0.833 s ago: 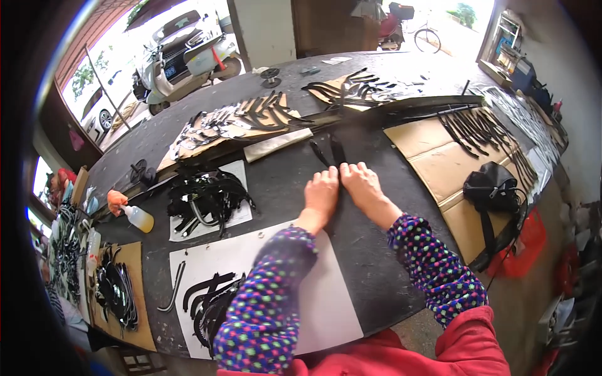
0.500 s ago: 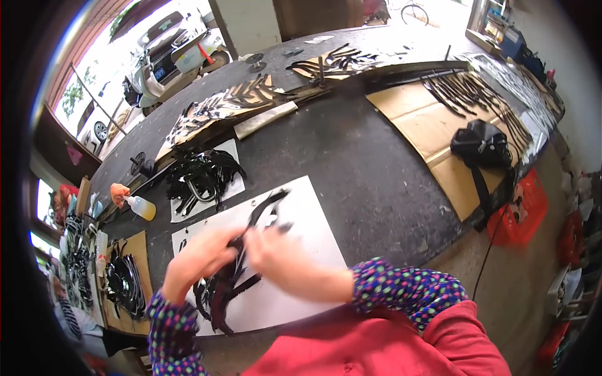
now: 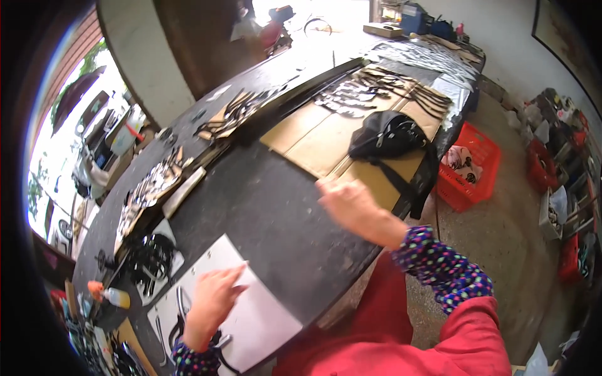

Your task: The recorder is organizing and manually assembling various pre-cut components of shoe uppers on a workbench.

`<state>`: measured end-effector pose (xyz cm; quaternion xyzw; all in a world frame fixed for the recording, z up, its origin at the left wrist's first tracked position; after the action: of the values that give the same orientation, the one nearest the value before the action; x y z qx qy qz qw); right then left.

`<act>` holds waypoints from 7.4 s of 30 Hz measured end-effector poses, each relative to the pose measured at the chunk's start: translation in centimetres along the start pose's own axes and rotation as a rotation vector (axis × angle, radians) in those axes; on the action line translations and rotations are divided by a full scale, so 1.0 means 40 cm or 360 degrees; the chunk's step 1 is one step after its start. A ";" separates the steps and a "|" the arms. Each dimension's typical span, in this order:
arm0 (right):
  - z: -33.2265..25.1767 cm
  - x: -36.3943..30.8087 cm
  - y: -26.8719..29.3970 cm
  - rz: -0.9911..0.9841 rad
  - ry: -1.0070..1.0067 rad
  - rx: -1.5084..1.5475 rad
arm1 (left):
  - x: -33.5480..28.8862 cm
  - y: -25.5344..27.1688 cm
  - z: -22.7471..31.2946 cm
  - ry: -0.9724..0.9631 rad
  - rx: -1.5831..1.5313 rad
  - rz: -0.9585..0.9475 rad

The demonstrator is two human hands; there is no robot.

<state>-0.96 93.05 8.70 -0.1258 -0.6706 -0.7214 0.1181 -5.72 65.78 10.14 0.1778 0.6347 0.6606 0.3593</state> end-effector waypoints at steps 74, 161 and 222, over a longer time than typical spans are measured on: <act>2.439 -0.223 -0.418 0.0128 -0.1163 0.0955 | 2.248 0.254 1.207 0.0080 -0.1042 0.0593; 2.816 0.508 -0.500 0.0275 0.0022 0.0048 | 2.894 0.057 1.604 0.0770 -0.3851 -0.0233; 2.799 0.554 -0.507 0.0144 -0.0570 -0.0207 | 3.038 0.086 1.686 0.0023 -0.3777 0.0340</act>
<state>-26.08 206.14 4.91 -0.2896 -0.6267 -0.7232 0.0206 -42.42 199.04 -4.57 -0.2174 -0.3888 0.8628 0.2391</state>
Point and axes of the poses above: each hand's wrist, its own x-axis towards the middle knuckle, its own y-axis out of the back of the hand, z = x × y, the point moved 8 cm from there along x, towards the middle knuckle, and after that the axes turned 10 degrees about y, right-handed, at the moved point
